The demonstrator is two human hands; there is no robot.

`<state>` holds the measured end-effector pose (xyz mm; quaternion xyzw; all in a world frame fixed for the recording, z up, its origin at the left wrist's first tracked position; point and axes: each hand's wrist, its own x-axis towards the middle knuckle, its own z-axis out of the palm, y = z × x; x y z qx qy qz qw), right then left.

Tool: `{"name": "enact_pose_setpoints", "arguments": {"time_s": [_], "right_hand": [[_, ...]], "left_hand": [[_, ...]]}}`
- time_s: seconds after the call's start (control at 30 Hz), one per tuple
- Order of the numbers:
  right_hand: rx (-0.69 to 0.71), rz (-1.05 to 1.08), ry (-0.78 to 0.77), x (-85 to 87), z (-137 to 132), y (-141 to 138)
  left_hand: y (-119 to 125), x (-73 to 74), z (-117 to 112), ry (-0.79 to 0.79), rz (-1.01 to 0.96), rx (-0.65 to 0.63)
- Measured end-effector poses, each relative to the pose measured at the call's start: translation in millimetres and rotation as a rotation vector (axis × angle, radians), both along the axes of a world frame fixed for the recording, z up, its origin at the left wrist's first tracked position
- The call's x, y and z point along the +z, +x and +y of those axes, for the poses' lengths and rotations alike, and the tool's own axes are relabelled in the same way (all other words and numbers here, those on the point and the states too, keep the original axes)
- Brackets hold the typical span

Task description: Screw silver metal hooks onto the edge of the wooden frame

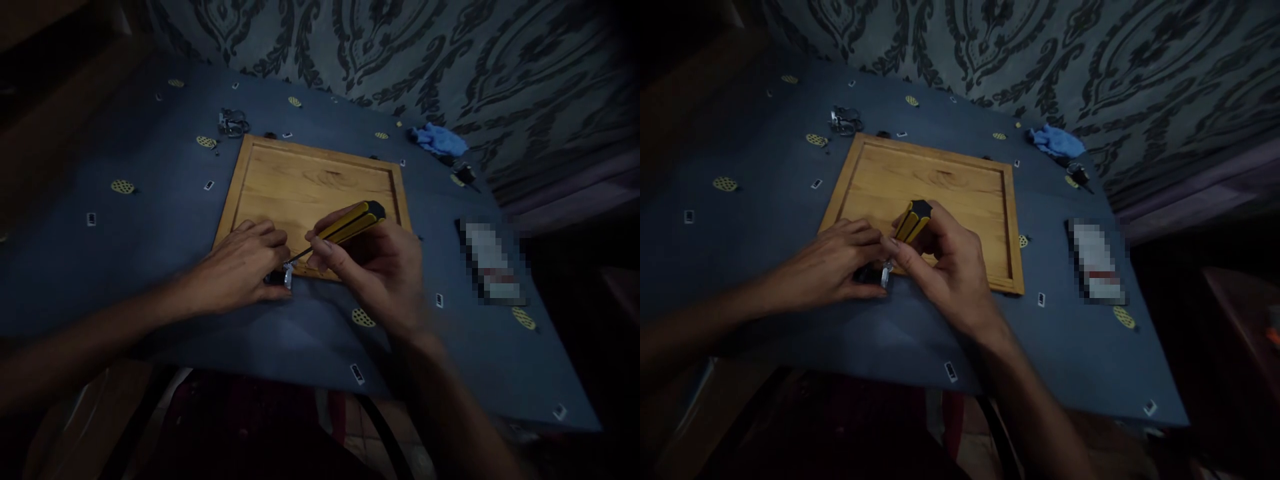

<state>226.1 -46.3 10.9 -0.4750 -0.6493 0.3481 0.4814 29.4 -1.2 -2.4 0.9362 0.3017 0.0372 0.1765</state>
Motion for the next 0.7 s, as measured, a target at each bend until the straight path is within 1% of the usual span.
{"name": "enact_pose_setpoints", "arguments": {"time_s": [0.13,0.2,0.3,0.4,0.5,0.6,0.63,0.7], "right_hand": [[0.156,-0.037,-0.004,8.7,5,5],[0.157,-0.083,0.039,10.0,8,4],[0.085,-0.171,0.116,5.3,10,-1],[-0.013,-0.182,0.192,-6.5,9,-6],[-0.122,-0.12,0.261,-16.8,5,-9],[-0.244,0.016,0.315,-19.4,2,-10],[-0.268,0.058,0.327,-19.2,2,-10],[-0.264,0.092,0.325,-19.3,3,-10]], "left_hand": [[0,-0.9,0,0.001,-0.004,0.001],[0,-1.1,0,0.003,-0.004,-0.002],[0,-0.7,0,0.002,-0.004,0.0],[0,-0.4,0,-0.017,-0.009,0.006],[0,-0.6,0,-0.024,-0.005,0.007],[0,-0.9,0,-0.007,0.008,0.008],[0,-1.0,0,0.0,0.007,0.008],[0,-1.6,0,0.006,-0.004,0.007]]}}
